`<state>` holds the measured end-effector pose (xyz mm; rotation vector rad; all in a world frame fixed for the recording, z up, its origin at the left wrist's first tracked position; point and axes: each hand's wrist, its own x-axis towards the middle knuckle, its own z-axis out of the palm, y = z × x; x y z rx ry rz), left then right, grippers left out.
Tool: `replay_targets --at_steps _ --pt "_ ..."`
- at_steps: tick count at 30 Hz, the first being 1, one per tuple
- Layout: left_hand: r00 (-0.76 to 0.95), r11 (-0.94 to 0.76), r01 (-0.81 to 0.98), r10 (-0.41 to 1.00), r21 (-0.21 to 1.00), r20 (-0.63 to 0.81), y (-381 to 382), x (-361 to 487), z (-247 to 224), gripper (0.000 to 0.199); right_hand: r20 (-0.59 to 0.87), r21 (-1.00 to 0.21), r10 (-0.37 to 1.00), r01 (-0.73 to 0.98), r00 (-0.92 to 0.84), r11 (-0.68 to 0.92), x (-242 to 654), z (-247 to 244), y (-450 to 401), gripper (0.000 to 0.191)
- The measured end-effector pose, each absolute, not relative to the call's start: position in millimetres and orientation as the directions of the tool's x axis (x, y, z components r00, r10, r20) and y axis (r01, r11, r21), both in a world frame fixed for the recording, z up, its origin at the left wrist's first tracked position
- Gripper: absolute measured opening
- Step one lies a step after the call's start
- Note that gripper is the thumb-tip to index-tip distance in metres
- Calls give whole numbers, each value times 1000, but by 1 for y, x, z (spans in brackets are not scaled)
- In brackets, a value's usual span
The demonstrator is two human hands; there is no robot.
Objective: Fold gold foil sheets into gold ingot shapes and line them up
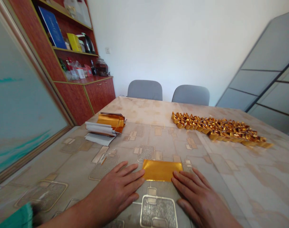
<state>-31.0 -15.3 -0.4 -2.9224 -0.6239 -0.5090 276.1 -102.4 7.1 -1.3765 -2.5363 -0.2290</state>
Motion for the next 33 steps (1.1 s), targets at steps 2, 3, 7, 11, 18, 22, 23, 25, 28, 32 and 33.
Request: replay_targets --at_steps 2,3,7,11,18,22,23,25,28,32,33 --pt "858 -908 418 383 -34 342 -16 -35 1 29 293 5 801 839 -522 544 277 7 -103 42" --pt "854 -908 418 382 -30 353 -16 -36 2 29 293 -1 803 840 -519 543 277 6 -103 43" --pt "811 -919 392 363 36 459 -18 -24 12 24 296 -74 836 862 -461 501 273 5 -101 38" --pt "874 -941 338 315 4 370 -17 13 25 16 254 -160 869 868 -424 470 265 12 -92 24" --pt "904 -919 393 378 -39 202 -9 45 18 8 249 11 855 885 -454 466 245 22 -71 16" --pt "877 -903 429 418 6 238 -7 41 12 13 248 106 861 896 -443 431 236 22 -62 11" --pt "872 -902 430 422 23 247 -7 41 11 11 258 121 860 898 -440 423 236 20 -60 12" --pt "867 -906 421 415 43 275 -6 43 9 7 290 136 850 898 -440 418 237 16 -56 14" --pt "857 -910 414 398 20 327 -2 49 2 19 349 127 826 895 -444 428 241 7 -53 14" --pt "869 -916 398 361 -44 337 4 50 -5 10 365 108 818 893 -445 437 241 3 -54 12" --pt "872 -919 391 353 -49 338 5 49 -6 11 362 100 821 894 -442 437 242 3 -55 12"
